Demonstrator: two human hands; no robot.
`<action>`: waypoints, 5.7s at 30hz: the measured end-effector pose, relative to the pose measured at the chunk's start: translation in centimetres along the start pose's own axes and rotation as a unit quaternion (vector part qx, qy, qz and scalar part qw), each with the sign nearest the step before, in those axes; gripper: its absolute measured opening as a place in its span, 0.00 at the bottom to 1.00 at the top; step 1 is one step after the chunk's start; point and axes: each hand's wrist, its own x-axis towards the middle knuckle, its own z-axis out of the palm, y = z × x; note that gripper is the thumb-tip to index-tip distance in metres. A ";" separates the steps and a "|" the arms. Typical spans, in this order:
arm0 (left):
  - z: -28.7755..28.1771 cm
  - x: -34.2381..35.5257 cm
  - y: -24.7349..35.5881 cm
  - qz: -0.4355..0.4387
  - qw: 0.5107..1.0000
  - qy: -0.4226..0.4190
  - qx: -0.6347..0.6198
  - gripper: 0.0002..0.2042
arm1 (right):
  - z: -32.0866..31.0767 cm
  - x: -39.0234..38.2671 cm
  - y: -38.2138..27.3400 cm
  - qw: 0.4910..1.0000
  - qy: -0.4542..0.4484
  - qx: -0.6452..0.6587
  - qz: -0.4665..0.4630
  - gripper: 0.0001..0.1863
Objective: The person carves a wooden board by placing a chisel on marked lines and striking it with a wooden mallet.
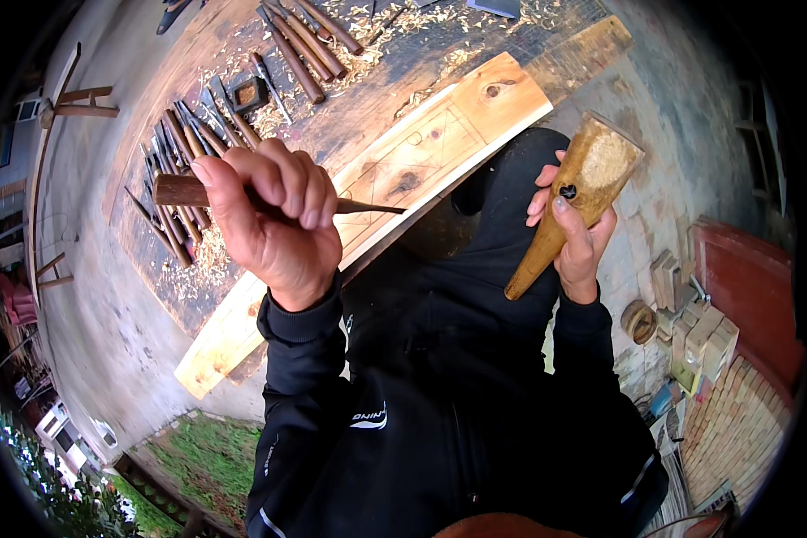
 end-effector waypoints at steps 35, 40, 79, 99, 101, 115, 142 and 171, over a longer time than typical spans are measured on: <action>0.1 1.7 -1.8 0.022 0.999 0.043 0.018 0.27 | 0.0 0.0 0.0 1.000 0.010 -0.004 0.007 0.32; 1.1 2.2 -3.2 0.039 0.998 0.028 0.031 0.24 | -0.1 0.0 0.1 1.000 0.003 -0.008 0.002 0.31; 4.3 -1.9 -4.5 0.136 0.983 -0.011 0.124 0.22 | 6.8 6.5 -12.0 0.801 -0.060 -0.328 -0.497 0.29; 5.9 -3.7 -4.5 0.106 0.988 0.005 0.110 0.09 | 11.1 7.7 -15.3 0.618 -0.050 -0.349 -0.703 0.18; 5.9 -3.4 -4.4 0.098 0.989 0.017 0.111 0.12 | 11.2 6.9 -16.2 0.680 -0.056 -0.287 -0.672 0.20; 4.9 -2.5 -3.8 0.048 0.996 0.013 0.069 0.10 | 11.6 6.1 -18.7 0.647 -0.066 -0.405 -0.643 0.11; 4.7 -2.3 -3.3 -0.021 0.987 -0.047 0.151 0.08 | 12.6 8.9 -15.2 0.604 -0.047 -0.331 -0.723 0.08; 2.6 0.3 -2.6 -0.149 0.958 -0.236 0.061 0.19 | 12.5 9.0 -16.2 0.701 -0.082 -0.316 -0.634 0.15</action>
